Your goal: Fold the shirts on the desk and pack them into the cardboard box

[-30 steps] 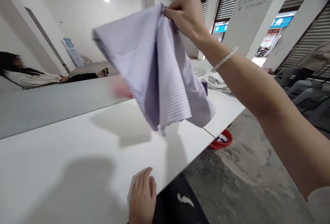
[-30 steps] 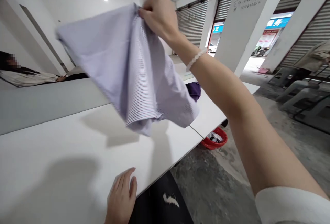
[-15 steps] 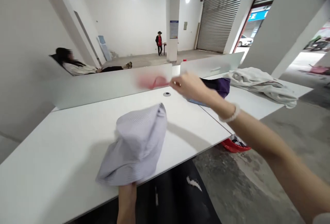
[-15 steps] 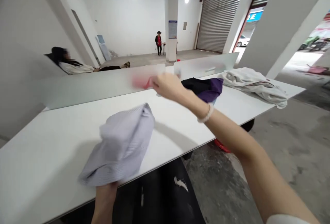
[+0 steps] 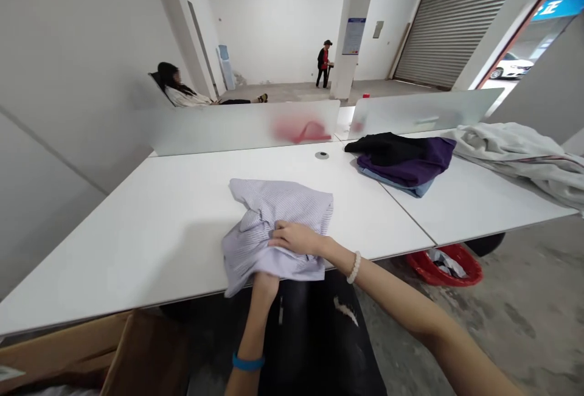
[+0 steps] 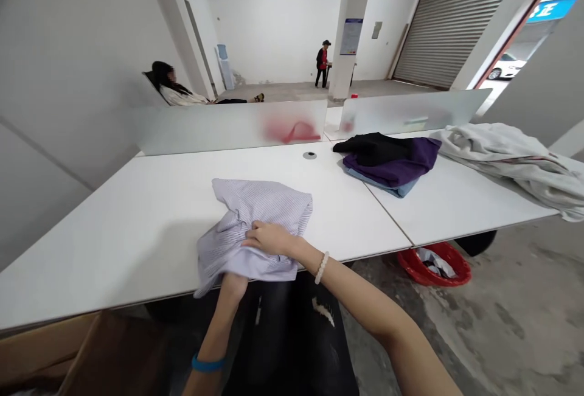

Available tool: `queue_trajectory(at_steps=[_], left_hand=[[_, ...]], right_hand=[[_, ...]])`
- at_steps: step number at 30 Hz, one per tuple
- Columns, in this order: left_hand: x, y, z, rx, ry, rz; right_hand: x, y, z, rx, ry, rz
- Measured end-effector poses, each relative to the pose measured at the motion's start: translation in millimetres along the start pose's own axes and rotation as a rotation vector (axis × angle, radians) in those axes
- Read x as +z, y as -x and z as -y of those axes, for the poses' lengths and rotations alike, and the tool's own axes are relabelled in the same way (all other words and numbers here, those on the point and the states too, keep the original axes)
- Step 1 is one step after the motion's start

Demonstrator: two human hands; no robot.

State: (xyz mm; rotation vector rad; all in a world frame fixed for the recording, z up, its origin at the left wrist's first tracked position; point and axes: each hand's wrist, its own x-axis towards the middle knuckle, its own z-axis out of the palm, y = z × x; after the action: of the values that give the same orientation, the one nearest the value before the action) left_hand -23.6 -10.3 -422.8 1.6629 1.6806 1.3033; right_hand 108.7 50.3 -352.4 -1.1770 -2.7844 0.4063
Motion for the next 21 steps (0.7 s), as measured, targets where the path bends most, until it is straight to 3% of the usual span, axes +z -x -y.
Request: queue_trajectory(at_steps=[2, 5, 10, 12, 14, 16, 19, 21], left_hand=[[-6.1, -6.3, 0.4, -0.030, 0.041, 0.028], [-28.2, -22.5, 4.0, -0.105, 0.081, -0.050], [-83.4, -53.6, 8.0, -0.152, 0.209, -0.471], [-102.9, -56.2, 9.7, -0.119, 0.242, -0.633], [-120.1, -50.0, 14.8, -0.137, 0.219, -0.713], [-135.7, -36.8, 25.0, -0.235, 0.129, -0.637], [-155.3, -12.1, 44.2, -0.414, -0.130, -0.280], [-164.1, 3.8, 50.2, -0.419, -0.326, -0.110]], right_hand=[[2.6, -5.4, -4.4, 0.056, -0.001, -0.092], [-16.4, -1.5, -15.0, 0.120, -0.083, -0.376], [-74.6, 43.1, -56.3, 0.271, -0.279, -0.982], [-82.5, 72.5, -78.7, 0.425, -0.361, -1.173], [-73.2, 105.0, -98.0, 0.595, -0.425, -1.254], [-48.9, 137.0, -110.0, 0.737, -0.480, -1.181], [-1.3, 176.6, -114.2, 0.874, -0.514, -1.005], [23.5, 194.2, -110.8, 0.951, -0.457, -0.991]])
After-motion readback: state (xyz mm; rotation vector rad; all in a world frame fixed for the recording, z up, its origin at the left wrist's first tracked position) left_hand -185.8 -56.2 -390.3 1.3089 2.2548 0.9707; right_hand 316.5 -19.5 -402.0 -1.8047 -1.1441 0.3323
